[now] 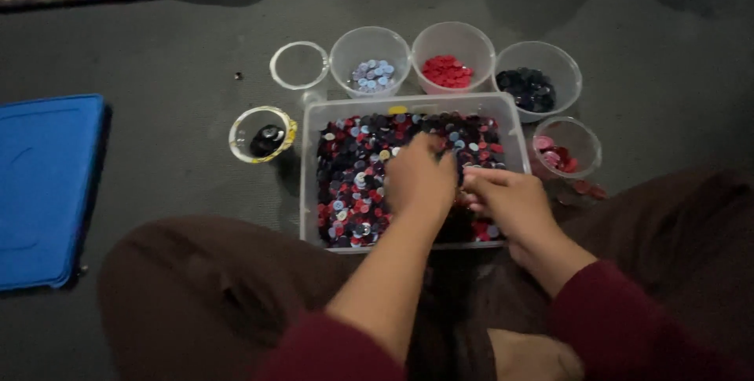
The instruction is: Sorting various colored buttons from a large central bin into smaller individual plastic containers based on color and type.
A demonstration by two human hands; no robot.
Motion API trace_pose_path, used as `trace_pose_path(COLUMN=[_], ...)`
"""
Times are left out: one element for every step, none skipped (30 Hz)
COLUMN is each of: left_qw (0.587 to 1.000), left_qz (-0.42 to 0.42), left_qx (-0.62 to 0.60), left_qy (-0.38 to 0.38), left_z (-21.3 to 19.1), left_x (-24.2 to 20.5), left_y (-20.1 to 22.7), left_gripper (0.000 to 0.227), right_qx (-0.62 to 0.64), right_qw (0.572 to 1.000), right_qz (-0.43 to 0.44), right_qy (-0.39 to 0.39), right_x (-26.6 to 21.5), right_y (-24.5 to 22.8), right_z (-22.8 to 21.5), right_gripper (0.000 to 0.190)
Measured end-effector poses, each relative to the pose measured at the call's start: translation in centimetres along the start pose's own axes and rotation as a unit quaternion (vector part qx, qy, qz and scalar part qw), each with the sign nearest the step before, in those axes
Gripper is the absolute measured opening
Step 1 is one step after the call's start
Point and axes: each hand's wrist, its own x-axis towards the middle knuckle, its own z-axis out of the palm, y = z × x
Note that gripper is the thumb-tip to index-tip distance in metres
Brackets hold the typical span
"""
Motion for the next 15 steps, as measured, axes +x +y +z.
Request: trace_pose_path(left_qw=[1.000,0.997,0.987,0.988,0.983,0.976,0.977,0.979,0.981,0.981,0.987,0.991,0.991,0.994,0.996], left_qz=[-0.002,0.016,0.034,0.031,0.046,0.063,0.061,0.060,0.060,0.060,0.052,0.043,0.043,0.034,0.025], left_qx=[0.000,0.077,0.155,0.154,0.180,0.205,0.205,0.195,0.185,0.185,0.154,0.122,0.121,0.098,0.075], left_qy=[0.004,-0.006,-0.016,-0.012,-0.016,-0.021,-0.019,-0.019,-0.019,-0.017,-0.021,-0.026,-0.024,-0.027,-0.029], left_z=[-0.3,-0.7,-1.1,-1.1,-1.1,-1.0,-1.0,-1.1,-1.1,-1.1,-1.1,-1.1,-1.1,-1.0,-0.9], left_x=[-0.7,-1.4,-2.1,-2.3,-2.5,-2.8,-2.8,-2.8,-2.7,-2.7,-2.7,-2.7,-2.5,-2.2,-1.8], left_y=[-1.1,-2.1,-3.2,-3.5,-3.8,-4.1,-4.3,-4.4,-4.5,-4.7,-4.9,-5.1,-5.5,-5.8,-6.1], left_gripper=[0.034,0.034,0.034,0.034,0.034,0.035,0.035,0.035,0.035,0.035,0.032,0.030,0.030,0.027,0.024], right_qx=[-0.001,0.025,0.050,0.049,0.062,0.075,0.074,0.081,0.088,0.089,0.120,0.150,0.150,0.096,0.041], right_qw=[1.000,1.000,0.998,0.998,0.998,0.997,0.997,0.997,0.995,0.995,0.990,0.981,0.981,0.983,0.981], right_qz=[-0.001,0.012,0.025,0.024,0.026,0.030,0.029,-0.001,-0.031,-0.032,-0.076,-0.119,-0.120,-0.145,-0.170], right_qy=[-0.004,0.004,0.012,0.008,0.010,0.014,0.012,0.016,0.020,0.019,-0.005,-0.029,-0.030,-0.055,-0.079], right_x=[0.1,0.2,0.3,1.7,3.1,4.5,5.2,6.1,7.0,5.7,4.5,3.2,2.9,2.6,2.3], right_y=[0.0,-0.1,-0.2,0.4,1.0,1.7,0.3,-1.2,-2.8,-4.8,-6.8,-8.8,-9.2,-9.6,-10.0], right_z=[0.1,0.3,0.5,0.7,0.8,0.9,1.3,1.5,1.8,1.6,1.5,1.4,1.2,0.9,0.7], right_gripper=[0.031,0.033,0.035,0.035,0.031,0.027,0.027,0.018,0.010,0.010,0.035,0.063,0.063,0.069,0.075])
